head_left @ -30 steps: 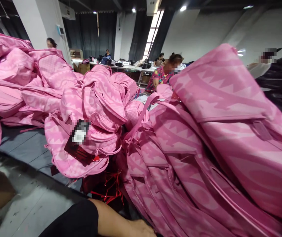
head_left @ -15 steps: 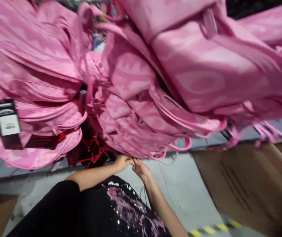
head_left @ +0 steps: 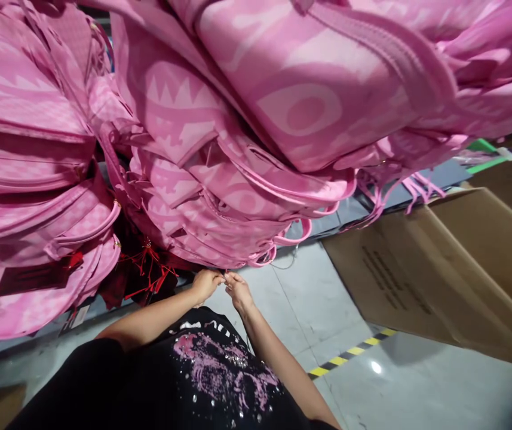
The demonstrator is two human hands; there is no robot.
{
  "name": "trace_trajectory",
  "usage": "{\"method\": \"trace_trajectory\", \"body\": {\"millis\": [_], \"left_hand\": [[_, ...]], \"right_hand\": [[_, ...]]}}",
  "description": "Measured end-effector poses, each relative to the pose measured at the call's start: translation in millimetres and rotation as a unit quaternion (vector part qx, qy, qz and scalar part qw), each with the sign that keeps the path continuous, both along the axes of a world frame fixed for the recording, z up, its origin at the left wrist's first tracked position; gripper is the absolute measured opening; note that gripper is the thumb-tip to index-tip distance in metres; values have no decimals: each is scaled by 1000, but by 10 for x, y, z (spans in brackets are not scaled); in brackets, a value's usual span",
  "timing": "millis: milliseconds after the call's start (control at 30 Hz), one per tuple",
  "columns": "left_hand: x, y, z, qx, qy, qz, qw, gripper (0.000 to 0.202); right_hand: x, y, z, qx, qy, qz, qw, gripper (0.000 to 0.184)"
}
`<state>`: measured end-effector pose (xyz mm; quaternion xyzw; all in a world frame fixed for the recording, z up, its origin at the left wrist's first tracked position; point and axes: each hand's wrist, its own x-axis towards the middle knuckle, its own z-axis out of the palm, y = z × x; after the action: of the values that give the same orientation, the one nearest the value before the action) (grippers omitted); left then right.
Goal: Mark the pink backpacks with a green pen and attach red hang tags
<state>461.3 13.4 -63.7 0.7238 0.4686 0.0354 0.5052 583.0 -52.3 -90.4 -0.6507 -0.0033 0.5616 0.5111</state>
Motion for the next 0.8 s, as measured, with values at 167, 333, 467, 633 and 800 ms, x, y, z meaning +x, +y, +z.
{"method": "trace_trajectory", "body": {"millis": [167,333,467,633,800], "left_hand": [[21,20,43,11,31,-17,999,19],[27,28,54,6,59,-42,997,18],[61,-14,12,-2,89,-52,995,23],[167,-102,56,-5,143,-35,989,23],[283,-78,97,2,138,2,990,17]], "right_hand": [[-17,-29,-32,1,-12,1,1000,49],[-18,-38,-118,-4,-31,11,999,48],[10,-49,-116,9,-74,43,996,42],[61,-74,36,54,-150,80,984,44],[156,-90,-87,53,-192,108,974,44]]}}
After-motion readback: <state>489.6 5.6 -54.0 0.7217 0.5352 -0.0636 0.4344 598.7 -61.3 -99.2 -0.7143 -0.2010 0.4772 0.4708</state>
